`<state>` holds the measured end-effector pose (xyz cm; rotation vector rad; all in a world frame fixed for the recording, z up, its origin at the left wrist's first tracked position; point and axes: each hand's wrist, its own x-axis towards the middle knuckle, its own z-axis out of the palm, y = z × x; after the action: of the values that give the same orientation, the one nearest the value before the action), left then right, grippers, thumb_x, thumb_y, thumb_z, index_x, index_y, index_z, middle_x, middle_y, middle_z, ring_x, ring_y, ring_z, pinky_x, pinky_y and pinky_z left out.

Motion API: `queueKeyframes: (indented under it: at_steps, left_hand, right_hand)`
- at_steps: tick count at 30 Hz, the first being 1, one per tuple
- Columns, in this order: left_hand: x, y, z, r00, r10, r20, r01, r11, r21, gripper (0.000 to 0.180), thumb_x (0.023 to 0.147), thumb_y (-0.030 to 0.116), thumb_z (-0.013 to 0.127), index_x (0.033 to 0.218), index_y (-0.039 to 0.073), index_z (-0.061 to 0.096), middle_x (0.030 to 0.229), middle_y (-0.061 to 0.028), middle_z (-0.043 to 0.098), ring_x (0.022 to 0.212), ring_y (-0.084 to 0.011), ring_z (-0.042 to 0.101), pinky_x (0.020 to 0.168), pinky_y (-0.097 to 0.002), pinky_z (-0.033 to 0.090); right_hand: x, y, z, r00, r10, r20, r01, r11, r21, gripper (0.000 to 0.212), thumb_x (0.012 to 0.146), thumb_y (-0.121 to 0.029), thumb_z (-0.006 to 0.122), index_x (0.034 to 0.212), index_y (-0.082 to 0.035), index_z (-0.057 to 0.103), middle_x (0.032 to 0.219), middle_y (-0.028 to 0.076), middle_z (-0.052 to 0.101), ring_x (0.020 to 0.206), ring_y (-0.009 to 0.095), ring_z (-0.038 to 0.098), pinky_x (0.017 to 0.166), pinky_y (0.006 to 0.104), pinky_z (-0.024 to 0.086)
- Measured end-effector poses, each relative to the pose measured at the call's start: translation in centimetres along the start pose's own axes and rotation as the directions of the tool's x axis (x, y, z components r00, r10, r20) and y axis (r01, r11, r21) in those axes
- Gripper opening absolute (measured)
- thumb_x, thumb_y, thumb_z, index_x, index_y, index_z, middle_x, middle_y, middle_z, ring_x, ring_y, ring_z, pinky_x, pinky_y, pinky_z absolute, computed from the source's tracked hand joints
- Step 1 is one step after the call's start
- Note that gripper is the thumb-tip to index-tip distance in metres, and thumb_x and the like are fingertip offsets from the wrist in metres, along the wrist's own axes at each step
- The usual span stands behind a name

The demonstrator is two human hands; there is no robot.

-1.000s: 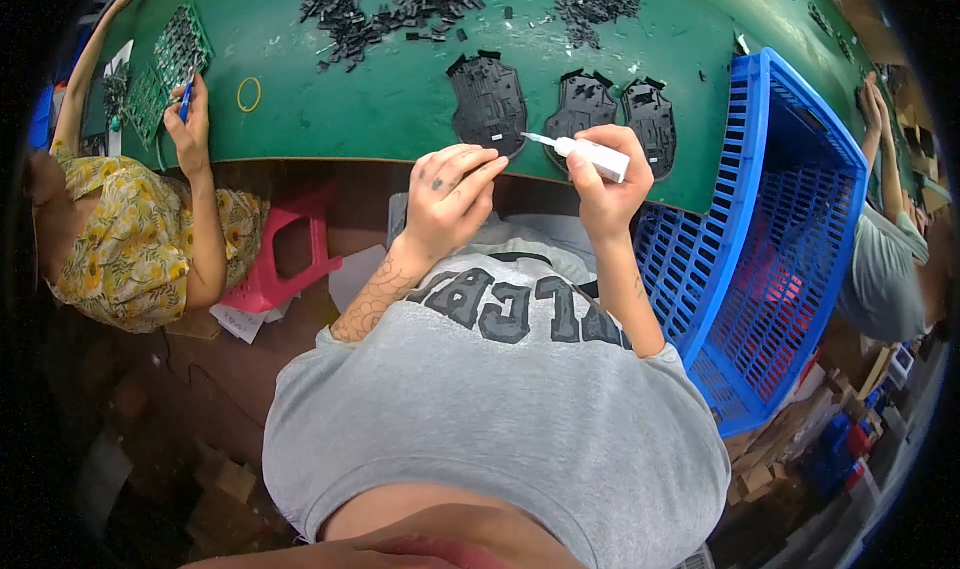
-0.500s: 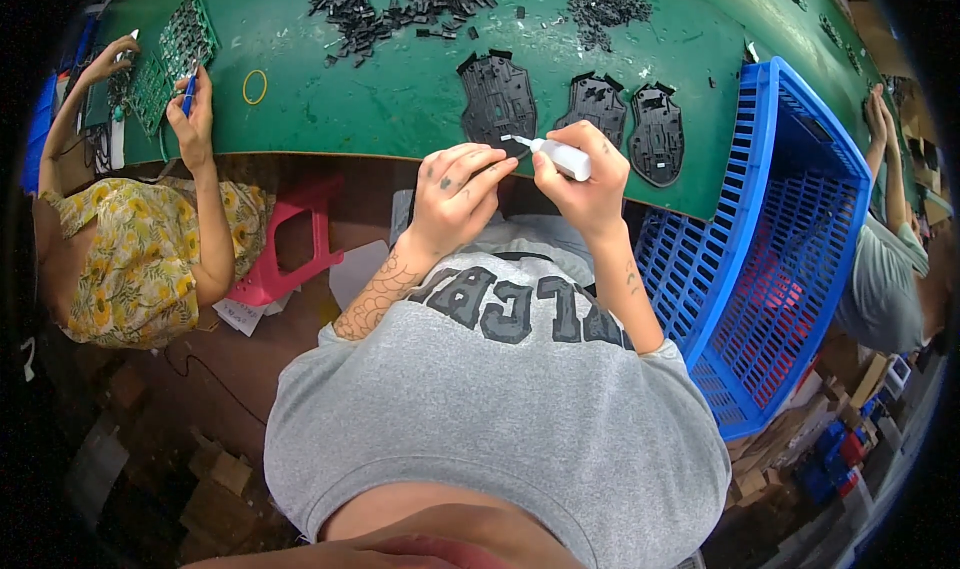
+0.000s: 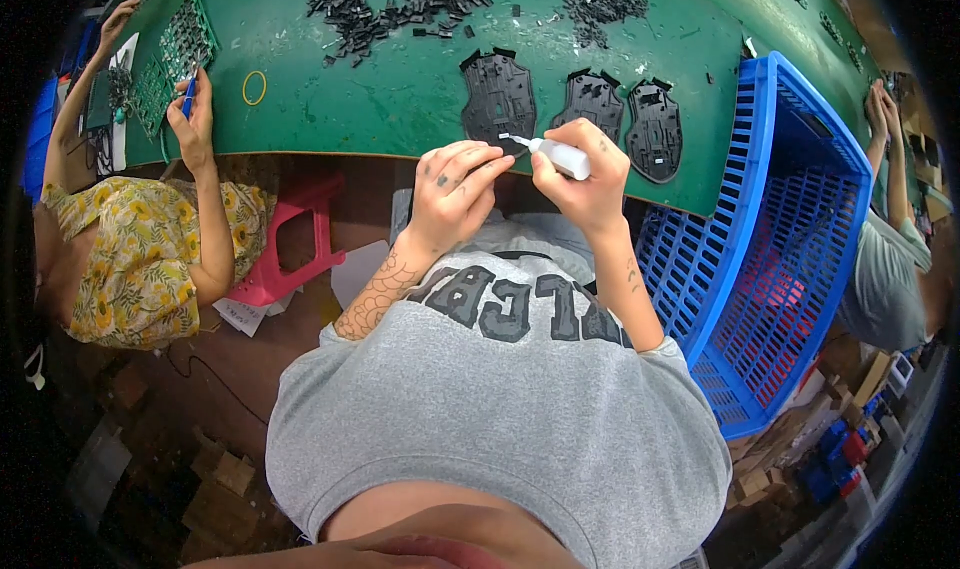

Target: The person applies glue from a bottle to the base of a mouse shell, then attaches mouse feet to the glued areas by hand.

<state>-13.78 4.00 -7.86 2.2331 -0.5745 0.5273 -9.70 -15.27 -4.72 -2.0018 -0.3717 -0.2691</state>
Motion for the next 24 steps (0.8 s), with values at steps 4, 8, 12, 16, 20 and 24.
queueKeyframes:
  at_steps: [4, 8, 12, 16, 20, 24]
  left_hand:
    - [0.0, 0.4, 0.2, 0.999, 0.024, -0.033, -0.024, 1.0, 0.006, 0.039, 0.069, 0.002, 0.065, 0.107, 0.01, 0.069, 0.109, -0.001, 0.064, 0.101, -0.0213, 0.06, 0.088, -0.0363, 0.043]
    - [0.6, 2.1, 0.6, 0.987, 0.159, -0.003, -0.159, 0.979, -0.125, 0.042, 0.063, 0.0, 0.065, 0.104, 0.008, 0.07, 0.104, -0.0016, 0.067, 0.093, -0.02, 0.063, 0.084, -0.0362, 0.045]
    - [1.4, 3.5, 2.6, 0.961, 0.243, 0.132, -0.201, 0.942, -0.269, 0.046, 0.065, 0.0, 0.065, 0.11, 0.004, 0.068, 0.122, -0.0092, 0.065, 0.061, -0.0141, 0.063, 0.05, -0.0263, 0.047]
    - [2.0, 4.4, 3.7, 0.966, 0.186, 0.177, -0.152, 0.969, -0.193, 0.043, 0.068, 0.001, 0.065, 0.111, 0.004, 0.067, 0.124, -0.0082, 0.064, 0.061, -0.0132, 0.065, 0.048, -0.0255, 0.046]
    - [1.4, 4.0, 4.3, 0.968, 0.18, 0.172, -0.151, 0.974, -0.168, 0.041, 0.071, 0.006, 0.064, 0.111, 0.005, 0.068, 0.13, -0.0066, 0.061, 0.052, -0.012, 0.061, 0.048, -0.0262, 0.047]
    - [1.4, 4.2, 4.2, 0.968, 0.177, 0.18, -0.149, 0.975, -0.163, 0.041, 0.071, 0.006, 0.064, 0.112, 0.005, 0.068, 0.131, -0.0054, 0.06, 0.053, -0.012, 0.061, 0.048, -0.0262, 0.047]
  right_hand:
    - [-1.1, -0.3, -1.0, 0.939, 0.203, -0.278, -0.131, 0.958, 0.254, 0.018, 0.074, -0.004, 0.071, 0.09, -0.001, 0.063, 0.08, 0.003, 0.061, 0.067, 0.008, 0.056, 0.058, 0.0211, 0.044]
    - [-2.5, 2.1, -3.8, 0.869, 0.186, -0.459, -0.102, 0.974, 0.202, 0.014, 0.077, -0.006, 0.071, 0.085, -0.002, 0.061, 0.079, 0.003, 0.061, 0.064, 0.006, 0.053, 0.055, 0.0198, 0.04]
    - [-2.7, 2.8, -4.5, 0.835, 0.148, -0.53, -0.073, 0.984, 0.16, 0.014, 0.079, -0.006, 0.072, 0.08, -0.003, 0.059, 0.073, 0.001, 0.06, 0.06, 0.006, 0.052, 0.053, 0.0203, 0.039]
    - [-2.5, 2.8, -4.4, 0.846, 0.086, -0.526, -0.034, 0.994, 0.108, 0.014, 0.079, -0.004, 0.072, 0.077, -0.004, 0.058, 0.067, 0.001, 0.059, 0.058, 0.006, 0.052, 0.052, 0.0213, 0.04]
    - [-2.7, 2.9, -4.5, 0.876, 0.084, -0.475, -0.04, 0.994, 0.101, 0.018, 0.078, -0.004, 0.076, 0.075, -0.004, 0.058, 0.064, 0.001, 0.059, 0.055, 0.006, 0.053, 0.05, 0.0214, 0.041]
    - [-2.6, 2.8, -4.6, 0.898, 0.043, -0.437, -0.001, 0.996, 0.094, 0.021, 0.076, -0.005, 0.078, 0.073, -0.004, 0.058, 0.063, 0.002, 0.061, 0.054, 0.006, 0.054, 0.049, 0.0216, 0.041]
